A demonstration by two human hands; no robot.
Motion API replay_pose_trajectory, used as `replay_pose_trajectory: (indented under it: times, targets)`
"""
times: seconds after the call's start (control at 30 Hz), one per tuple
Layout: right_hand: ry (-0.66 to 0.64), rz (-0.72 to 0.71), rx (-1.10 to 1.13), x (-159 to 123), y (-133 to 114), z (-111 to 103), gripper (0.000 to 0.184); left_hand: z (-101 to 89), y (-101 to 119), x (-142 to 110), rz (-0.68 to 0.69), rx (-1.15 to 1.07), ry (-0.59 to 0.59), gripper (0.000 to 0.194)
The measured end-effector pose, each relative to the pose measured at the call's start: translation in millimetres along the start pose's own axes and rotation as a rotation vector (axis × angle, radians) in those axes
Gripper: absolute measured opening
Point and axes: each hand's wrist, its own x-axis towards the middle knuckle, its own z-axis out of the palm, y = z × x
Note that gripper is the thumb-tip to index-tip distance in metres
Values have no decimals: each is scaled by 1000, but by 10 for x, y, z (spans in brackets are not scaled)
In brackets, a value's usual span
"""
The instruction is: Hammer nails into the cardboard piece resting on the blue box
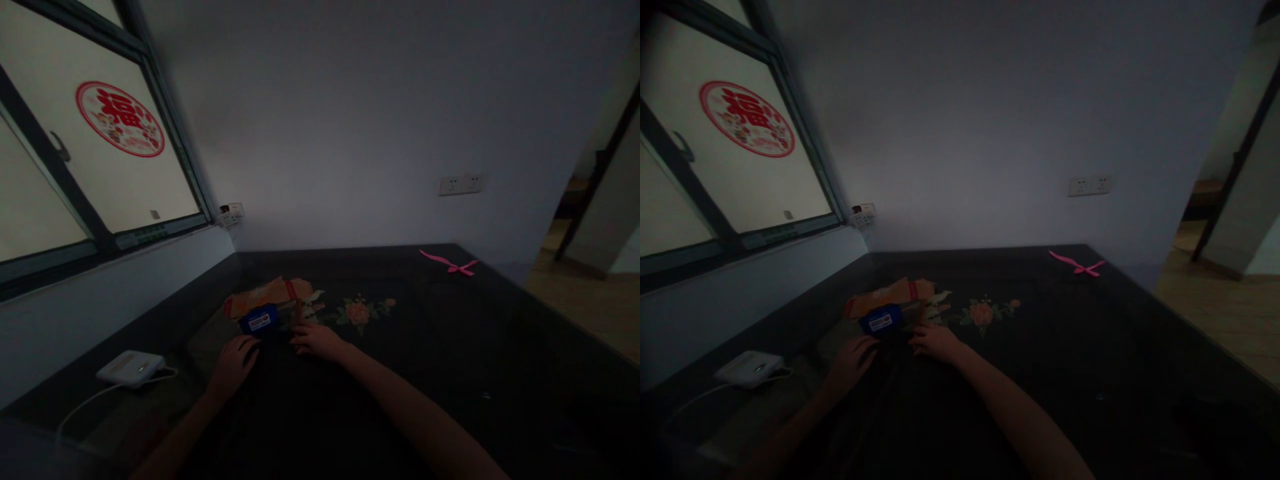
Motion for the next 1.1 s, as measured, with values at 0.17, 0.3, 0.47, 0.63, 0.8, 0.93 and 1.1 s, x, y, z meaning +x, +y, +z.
replay_pose_trajectory:
  times: [0.17, 0.3, 0.47, 0.63, 0.8, 0.93, 1.1]
  targets:
    - [22, 26, -70, 72, -97, 77, 29, 70, -68, -4, -28, 11, 25, 28]
    - [27, 60, -104, 133, -248, 127, 27, 81, -91, -16, -48, 16, 18, 28]
    - [27, 94, -146, 162, -458, 155, 28, 135, -163, -29, -59, 27, 33, 26]
    - [26, 79, -163, 93, -716, 177, 29, 89, -109, -25, -38, 9, 12, 27]
    - [24, 82, -105, 78, -1000, 216, 33, -8, 19, -8, -25, -24, -39, 27]
    - [-44, 150, -27, 84, -1048, 213, 36, -14, 79, -18, 85, -54, -40, 29]
    - [-79, 132, 34, 78, -940, 196, 50, -75, 180, -32, 341, -80, 59, 32]
